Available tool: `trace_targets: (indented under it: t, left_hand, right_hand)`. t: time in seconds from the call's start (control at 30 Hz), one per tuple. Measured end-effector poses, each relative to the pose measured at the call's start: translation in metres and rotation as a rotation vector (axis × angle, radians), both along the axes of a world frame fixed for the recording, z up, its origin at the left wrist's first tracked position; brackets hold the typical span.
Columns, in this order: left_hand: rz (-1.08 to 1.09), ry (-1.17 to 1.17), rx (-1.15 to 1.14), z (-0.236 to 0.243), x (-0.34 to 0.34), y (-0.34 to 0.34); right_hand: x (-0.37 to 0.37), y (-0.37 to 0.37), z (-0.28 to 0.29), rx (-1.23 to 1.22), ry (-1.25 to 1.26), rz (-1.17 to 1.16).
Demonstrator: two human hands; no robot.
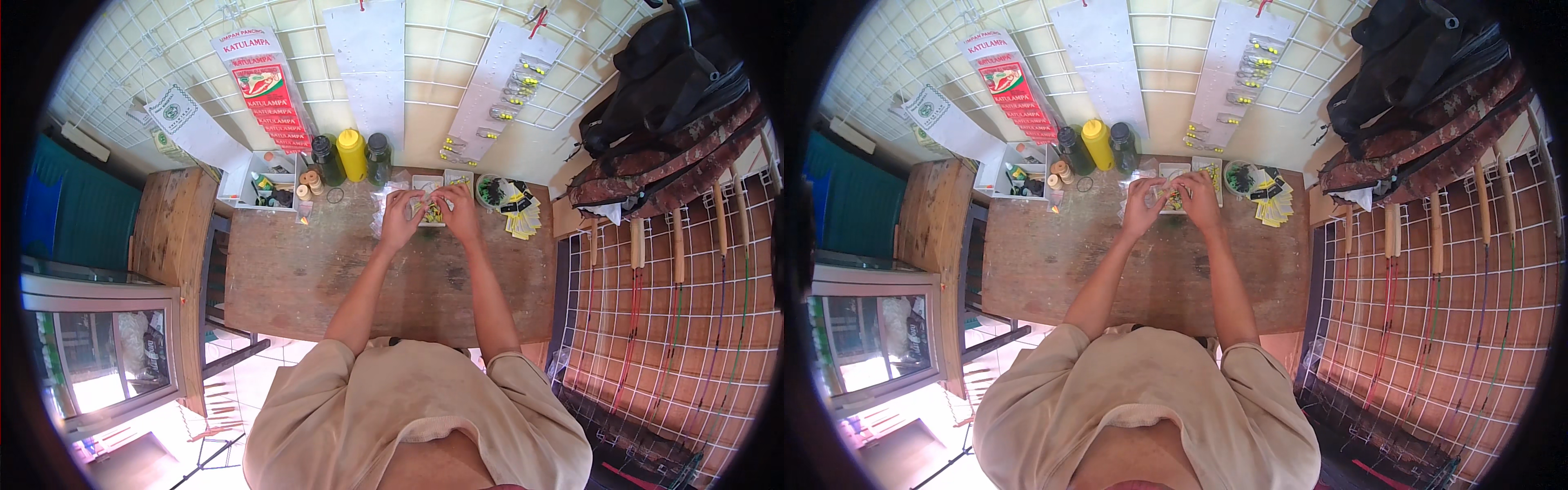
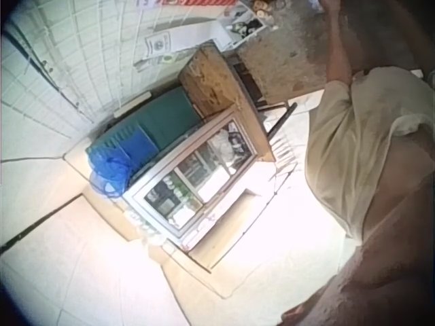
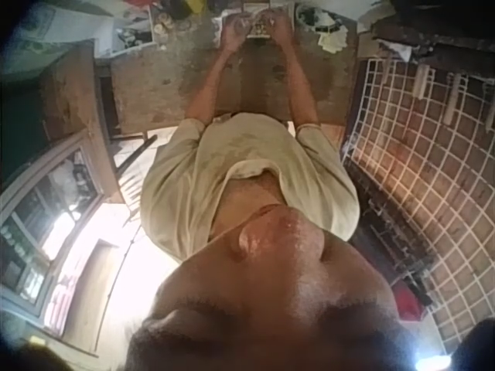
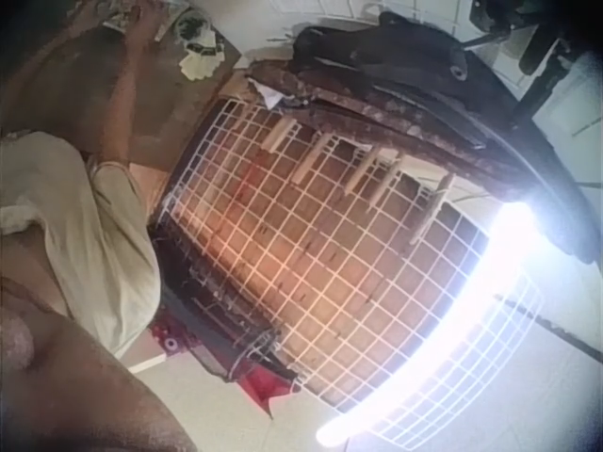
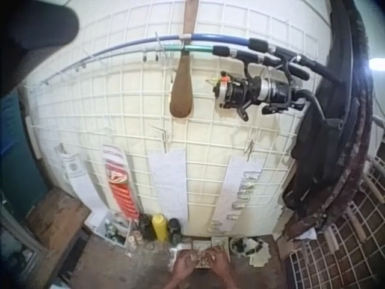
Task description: Inspecting and organizing small packets of fishing tackle on a wooden table in a shop.
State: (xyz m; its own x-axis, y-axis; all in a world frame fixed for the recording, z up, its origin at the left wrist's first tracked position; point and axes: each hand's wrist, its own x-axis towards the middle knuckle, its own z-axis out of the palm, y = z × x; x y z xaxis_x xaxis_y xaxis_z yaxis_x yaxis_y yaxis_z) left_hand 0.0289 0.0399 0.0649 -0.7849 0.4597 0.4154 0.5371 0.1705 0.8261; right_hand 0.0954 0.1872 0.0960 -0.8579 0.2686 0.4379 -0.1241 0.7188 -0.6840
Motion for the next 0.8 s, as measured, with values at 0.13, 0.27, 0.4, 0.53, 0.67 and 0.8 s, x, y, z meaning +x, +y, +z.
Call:
trace_targets:
  t: [0.13,0.27,0.4,0.53,0.67,0.8]
  left_hand:
    - [0.007,0.017,-0.014,0.004,0.0,-0.002]
    - [-0.012,0.028,-0.04,0.004,0.0,-0.001]
    - [-0.006,0.007,-0.037,0.004,0.0,-0.001]
    - [-0.023,0.002,-0.05,0.0,0.0,-0.002]
    - [-0.032,-0.002,-0.06,0.004,0.001,-0.001]
    - [-0.023,-0.046,-0.018,0.001,0.0,-0.002]
  right_hand:
    - [0.002,-0.003,0.006,0.092,-0.023,0.025]
    - [0.006,-0.003,0.009,0.171,-0.053,0.059]
    - [0.01,-0.003,0.011,0.157,-0.105,0.07]
    - [0.008,0.0,0.01,0.06,-0.122,0.072]
    - [0.008,0.005,0.006,-0.069,-0.125,0.052]
    - [0.01,0.004,0.014,0.134,-0.124,0.014]
